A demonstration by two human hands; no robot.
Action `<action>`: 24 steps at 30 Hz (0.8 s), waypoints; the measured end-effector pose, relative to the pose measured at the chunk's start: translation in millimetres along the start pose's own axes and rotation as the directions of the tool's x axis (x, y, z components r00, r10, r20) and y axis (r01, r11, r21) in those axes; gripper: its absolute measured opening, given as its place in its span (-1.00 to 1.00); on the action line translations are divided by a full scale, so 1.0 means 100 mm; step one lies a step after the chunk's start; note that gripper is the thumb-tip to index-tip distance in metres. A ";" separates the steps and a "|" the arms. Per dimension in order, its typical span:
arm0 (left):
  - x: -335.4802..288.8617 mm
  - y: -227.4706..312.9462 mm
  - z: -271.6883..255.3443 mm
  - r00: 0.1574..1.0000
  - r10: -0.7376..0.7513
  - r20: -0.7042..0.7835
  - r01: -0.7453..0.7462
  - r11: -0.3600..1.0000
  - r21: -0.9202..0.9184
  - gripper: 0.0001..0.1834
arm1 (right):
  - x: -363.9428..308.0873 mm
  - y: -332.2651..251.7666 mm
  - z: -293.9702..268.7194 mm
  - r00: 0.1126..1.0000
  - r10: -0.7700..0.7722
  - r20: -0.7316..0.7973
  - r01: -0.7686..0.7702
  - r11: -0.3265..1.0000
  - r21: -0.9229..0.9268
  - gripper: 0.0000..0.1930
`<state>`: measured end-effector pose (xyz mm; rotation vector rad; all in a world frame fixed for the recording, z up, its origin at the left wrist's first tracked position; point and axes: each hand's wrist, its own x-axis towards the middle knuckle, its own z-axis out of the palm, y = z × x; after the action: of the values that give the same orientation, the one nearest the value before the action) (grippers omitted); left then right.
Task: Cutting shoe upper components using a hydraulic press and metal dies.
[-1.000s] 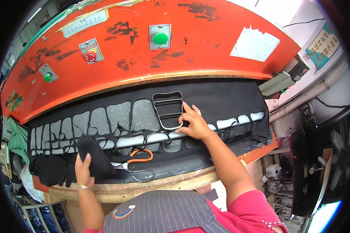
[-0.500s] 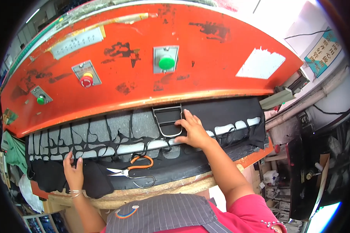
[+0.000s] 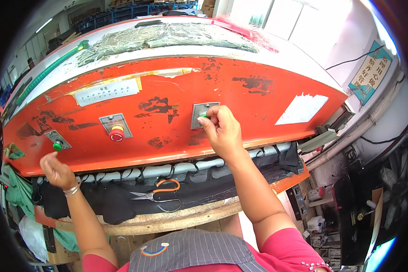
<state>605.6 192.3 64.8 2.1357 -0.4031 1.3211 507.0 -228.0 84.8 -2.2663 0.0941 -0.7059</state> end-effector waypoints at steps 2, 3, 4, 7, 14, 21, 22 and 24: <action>0.16 -0.07 0.05 0.901 -0.008 0.433 -0.015 0.999 0.049 -0.69 | 0.01 -0.02 0.01 0.997 0.080 0.014 -0.081 0.992 0.095 -0.78; 0.27 0.01 0.03 0.828 0.056 0.558 -0.237 0.937 0.257 -0.66 | -0.03 -0.04 -0.02 0.987 0.159 0.015 -0.159 0.971 0.179 -0.79; 0.33 0.12 -0.01 0.828 -0.132 0.545 0.060 0.987 0.147 -0.65 | -0.06 -0.03 -0.04 0.977 0.212 0.003 -0.201 0.922 0.330 -0.80; 0.18 0.50 -0.04 0.836 -0.261 0.483 0.316 0.948 -0.034 -0.63 | -0.36 0.07 0.00 0.998 0.023 -0.065 -0.008 0.976 0.216 -0.79; -1.39 1.74 -0.27 0.494 -0.082 0.866 0.468 0.864 -0.185 -0.82 | -1.58 -0.02 -0.25 0.676 -0.032 0.737 0.061 0.998 -0.013 -0.47; -1.72 2.36 -0.25 0.398 -0.091 0.913 0.197 0.980 0.012 -0.76 | -2.03 0.25 -0.32 0.750 0.070 0.658 0.181 0.934 -0.307 -0.51; -1.74 2.37 -0.23 0.415 -0.099 0.905 0.189 0.982 0.021 -0.77 | -2.00 0.26 -0.29 0.761 0.059 0.646 0.183 0.936 -0.301 -0.52; -1.80 2.37 -0.22 0.460 -0.133 0.878 0.220 0.975 0.032 -0.77 | -2.06 0.28 -0.28 0.773 0.045 0.633 0.185 0.938 -0.293 -0.53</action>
<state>379.8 11.9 -11.1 2.5479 -0.5893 -0.0591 322.2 -210.3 -13.1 -2.7375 -0.2164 0.0934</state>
